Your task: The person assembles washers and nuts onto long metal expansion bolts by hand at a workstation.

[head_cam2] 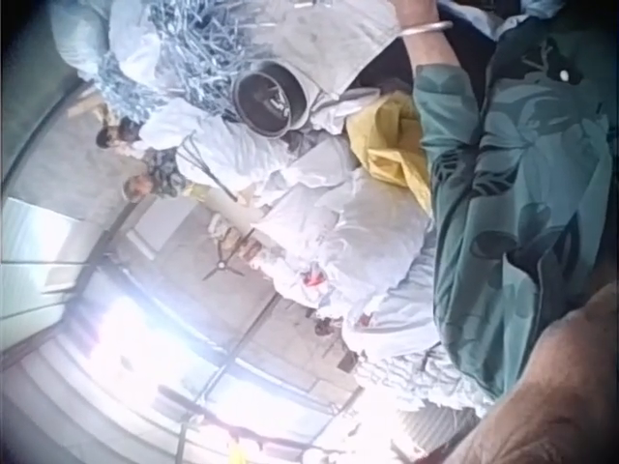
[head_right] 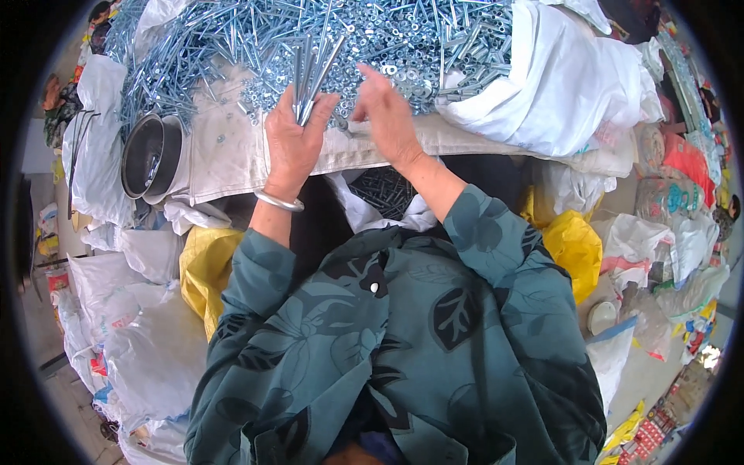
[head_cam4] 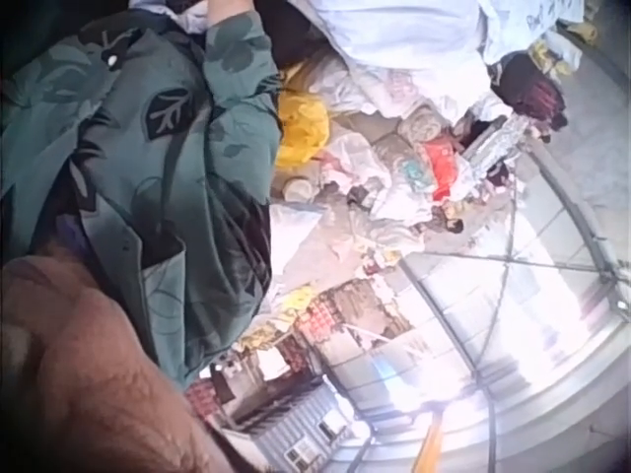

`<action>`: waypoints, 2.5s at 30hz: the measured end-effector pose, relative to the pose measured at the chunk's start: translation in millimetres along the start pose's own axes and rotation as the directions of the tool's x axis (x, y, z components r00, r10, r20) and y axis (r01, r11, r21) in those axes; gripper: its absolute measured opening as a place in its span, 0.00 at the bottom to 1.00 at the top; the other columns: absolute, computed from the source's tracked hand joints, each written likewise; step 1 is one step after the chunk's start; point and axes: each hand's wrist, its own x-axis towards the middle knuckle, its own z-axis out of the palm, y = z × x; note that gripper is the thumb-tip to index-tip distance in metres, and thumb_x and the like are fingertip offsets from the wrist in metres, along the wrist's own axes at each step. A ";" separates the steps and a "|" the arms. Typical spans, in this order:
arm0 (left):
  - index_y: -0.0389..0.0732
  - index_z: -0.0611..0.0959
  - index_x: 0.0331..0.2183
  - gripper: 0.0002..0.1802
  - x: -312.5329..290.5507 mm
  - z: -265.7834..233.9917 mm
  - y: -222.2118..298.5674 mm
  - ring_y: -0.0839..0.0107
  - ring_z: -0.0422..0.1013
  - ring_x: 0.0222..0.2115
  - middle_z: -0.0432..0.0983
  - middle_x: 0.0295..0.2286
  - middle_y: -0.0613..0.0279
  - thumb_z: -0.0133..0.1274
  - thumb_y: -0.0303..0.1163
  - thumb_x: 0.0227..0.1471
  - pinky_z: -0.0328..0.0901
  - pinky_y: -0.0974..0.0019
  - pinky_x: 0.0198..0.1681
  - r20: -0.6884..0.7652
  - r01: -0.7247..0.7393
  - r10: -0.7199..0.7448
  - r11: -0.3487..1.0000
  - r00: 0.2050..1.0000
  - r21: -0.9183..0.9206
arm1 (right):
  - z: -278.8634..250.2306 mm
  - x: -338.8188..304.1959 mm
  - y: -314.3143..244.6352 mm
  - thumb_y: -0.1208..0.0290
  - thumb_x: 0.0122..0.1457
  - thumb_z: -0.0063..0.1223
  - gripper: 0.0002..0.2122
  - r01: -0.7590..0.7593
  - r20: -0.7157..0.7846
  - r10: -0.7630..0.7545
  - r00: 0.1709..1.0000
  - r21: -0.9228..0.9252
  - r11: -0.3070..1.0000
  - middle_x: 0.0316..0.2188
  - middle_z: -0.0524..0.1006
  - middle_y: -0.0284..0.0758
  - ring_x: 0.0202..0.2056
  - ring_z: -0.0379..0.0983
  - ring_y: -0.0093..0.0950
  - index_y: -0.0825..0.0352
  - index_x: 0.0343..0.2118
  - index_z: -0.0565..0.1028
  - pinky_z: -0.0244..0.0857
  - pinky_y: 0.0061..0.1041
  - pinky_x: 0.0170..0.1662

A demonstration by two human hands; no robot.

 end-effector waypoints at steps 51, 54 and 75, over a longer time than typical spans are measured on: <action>0.39 0.74 0.30 0.11 -41.5 -1.7 11.0 0.86 0.57 0.15 0.63 0.17 0.75 0.54 0.35 0.60 0.51 0.78 0.17 0.146 0.436 -0.446 0.666 0.883 -0.605 | -145.7 36.9 -33.7 0.75 0.53 0.49 0.07 0.389 0.394 0.001 0.919 -0.905 -0.174 0.28 0.76 0.38 0.36 0.74 0.39 0.65 0.29 0.80 0.65 0.41 0.40; 0.39 0.72 0.30 0.08 -48.5 -2.6 14.1 0.84 0.56 0.11 0.64 0.16 0.73 0.53 0.30 0.59 0.49 0.77 0.13 0.215 0.517 -0.498 0.616 0.840 -0.595 | -145.2 43.4 -41.8 0.77 0.52 0.48 0.08 0.444 0.408 0.184 0.894 -0.860 -0.252 0.29 0.77 0.39 0.36 0.76 0.39 0.65 0.29 0.81 0.67 0.41 0.39; 0.44 0.72 0.27 0.11 -89.4 -9.6 11.1 0.85 0.54 0.12 0.65 0.16 0.73 0.57 0.32 0.56 0.47 0.78 0.13 0.296 0.609 -0.568 0.506 0.768 -0.611 | -126.7 54.3 -36.6 0.80 0.47 0.54 0.06 0.450 0.327 0.350 0.878 -0.814 -0.368 0.31 0.80 0.44 0.37 0.79 0.41 0.68 0.28 0.81 0.73 0.37 0.37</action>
